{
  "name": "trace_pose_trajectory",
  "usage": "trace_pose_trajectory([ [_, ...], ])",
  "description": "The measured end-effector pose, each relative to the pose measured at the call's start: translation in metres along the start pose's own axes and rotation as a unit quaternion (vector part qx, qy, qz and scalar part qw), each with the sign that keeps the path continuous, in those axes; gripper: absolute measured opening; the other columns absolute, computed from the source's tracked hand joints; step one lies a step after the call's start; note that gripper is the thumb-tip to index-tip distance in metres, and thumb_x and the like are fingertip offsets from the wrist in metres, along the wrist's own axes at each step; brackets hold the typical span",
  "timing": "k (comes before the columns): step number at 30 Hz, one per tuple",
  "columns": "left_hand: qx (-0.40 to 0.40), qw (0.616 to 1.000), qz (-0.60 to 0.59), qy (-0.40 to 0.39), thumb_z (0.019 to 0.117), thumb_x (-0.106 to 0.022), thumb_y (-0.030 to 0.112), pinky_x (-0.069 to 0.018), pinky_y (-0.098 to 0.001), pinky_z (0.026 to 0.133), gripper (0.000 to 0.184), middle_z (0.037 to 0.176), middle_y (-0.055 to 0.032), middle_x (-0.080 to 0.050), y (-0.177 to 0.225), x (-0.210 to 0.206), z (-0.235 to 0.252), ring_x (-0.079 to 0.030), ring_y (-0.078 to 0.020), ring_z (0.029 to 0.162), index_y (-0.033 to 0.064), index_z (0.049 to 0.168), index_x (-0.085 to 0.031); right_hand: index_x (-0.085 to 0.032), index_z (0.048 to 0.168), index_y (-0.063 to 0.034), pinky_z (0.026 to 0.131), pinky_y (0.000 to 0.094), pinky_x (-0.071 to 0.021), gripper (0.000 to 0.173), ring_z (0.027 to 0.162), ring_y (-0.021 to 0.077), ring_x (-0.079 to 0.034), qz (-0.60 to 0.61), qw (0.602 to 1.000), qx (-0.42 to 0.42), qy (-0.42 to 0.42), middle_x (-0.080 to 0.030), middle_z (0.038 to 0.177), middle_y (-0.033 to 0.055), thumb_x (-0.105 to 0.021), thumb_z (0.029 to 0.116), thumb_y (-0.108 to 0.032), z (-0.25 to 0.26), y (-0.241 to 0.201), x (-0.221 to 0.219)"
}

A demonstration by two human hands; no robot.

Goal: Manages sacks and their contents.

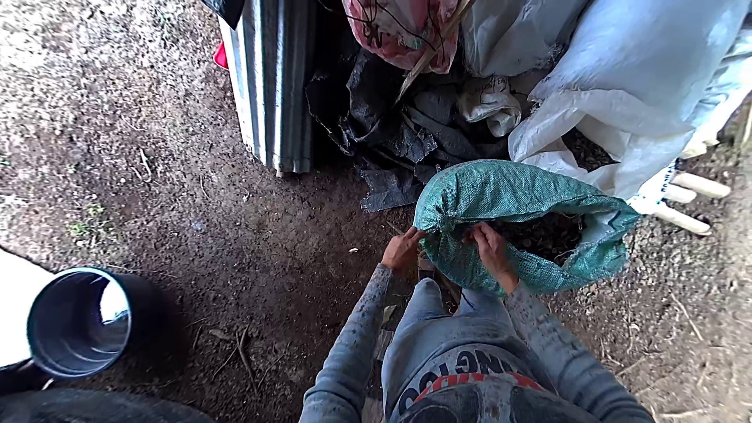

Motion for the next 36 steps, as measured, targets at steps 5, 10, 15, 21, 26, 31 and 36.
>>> trace_pose_trajectory([
  [5, -0.008, 0.998, 0.062, -0.016, 0.0977, -0.056, -0.004, -0.0568, -0.0608, 0.081, 0.029, 0.119, -0.022, -0.069, -0.021, 0.015, 0.02, -0.072, -0.0433, 0.093, 0.0, 0.124, -0.068, -0.069, 0.099, 0.0072, 0.084, 0.0454, -0.058, 0.028, 0.083, 0.0273, -0.071, -0.12, 0.99, 0.075, -0.01, -0.072, 0.089, 0.0173, -0.047, 0.1055, -0.008, 0.002, 0.005, 0.042],
  [10, 0.029, 0.996, 0.079, -0.023, 0.0993, -0.054, -0.001, -0.0564, -0.0608, 0.08, 0.031, 0.12, -0.0226, -0.07, -0.021, 0.013, 0.011, -0.072, -0.0439, 0.092, -0.0005, 0.128, -0.066, -0.071, 0.097, 0.0054, 0.083, 0.0316, -0.0577, 0.03, 0.083, 0.0155, -0.07, -0.052, 0.996, 0.058, -0.044, -0.073, 0.09, 0.0125, -0.046, 0.105, -0.01, -0.018, 0.008, 0.043],
  [15, 0.115, 0.991, -0.055, -0.049, 0.1086, -0.045, 0.014, -0.0533, -0.0595, 0.091, 0.029, 0.108, -0.023, -0.071, -0.015, 0.016, -0.006, -0.07, -0.0403, 0.099, -0.0019, 0.121, -0.066, -0.072, 0.111, 0.0021, 0.083, 0.0288, -0.0595, 0.025, 0.089, 0.013, -0.072, -0.022, 0.998, 0.017, 0.057, -0.074, 0.108, 0.0128, -0.058, 0.1037, -0.017, -0.043, 0.017, 0.054],
  [21, 0.103, 0.938, -0.321, -0.075, 0.1088, -0.044, 0.016, -0.0541, -0.0287, 0.07, 0.032, 0.081, -0.0062, -0.066, 0.071, 0.016, -0.065, -0.061, -0.0091, 0.068, -0.0066, 0.106, -0.066, -0.068, 0.115, 0.0063, 0.092, 0.0434, -0.0586, 0.03, 0.101, 0.0299, -0.071, -0.12, 0.979, 0.133, 0.098, -0.07, 0.113, 0.0222, -0.067, 0.0945, -0.015, -0.06, -0.019, 0.05],
  [26, 0.021, 0.955, -0.275, 0.107, 0.0981, -0.061, 0.014, -0.0464, -0.0479, 0.097, 0.022, 0.102, -0.0145, -0.074, 0.126, 0.019, -0.061, -0.065, -0.0282, 0.103, -0.0022, 0.1, -0.077, -0.046, 0.141, 0.0107, 0.098, 0.0299, -0.0545, 0.056, 0.105, 0.0108, -0.068, 0.165, 0.933, -0.044, -0.317, -0.068, 0.12, 0.0138, -0.055, 0.1026, -0.029, -0.083, -0.044, -0.011],
  [31, 0.006, 0.987, -0.112, 0.117, 0.1027, -0.057, 0.016, -0.0566, -0.0512, 0.089, 0.024, 0.102, -0.0182, -0.072, 0.142, 0.051, -0.026, -0.07, -0.0342, 0.098, -0.0008, 0.106, -0.073, -0.068, 0.104, 0.003, 0.059, 0.0207, -0.0492, 0.026, 0.059, 0.0023, -0.056, 0.042, 0.937, -0.041, -0.343, -0.065, 0.075, 0.0012, -0.053, 0.1052, -0.019, -0.109, -0.052, 0.053],
  [36, 0.03, 0.999, -0.017, -0.035, 0.0983, -0.056, -0.002, -0.0557, -0.0594, 0.088, 0.056, 0.145, -0.0204, -0.057, 0.137, 0.013, 0.022, -0.068, -0.0422, 0.11, 0.0062, 0.152, -0.045, -0.074, 0.102, -0.0019, 0.056, 0.0199, -0.0528, 0.033, 0.059, 0.0016, -0.06, -0.167, 0.965, 0.098, -0.177, -0.069, 0.075, 0.0021, -0.055, 0.1029, -0.028, -0.109, -0.108, 0.227],
])
Point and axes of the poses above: each hand's wrist, its own z-axis towards the middle knuckle, its own x-axis out of the back of the hand, y = z × x, the point moved 5 cm from there along z, towards the middle knuckle
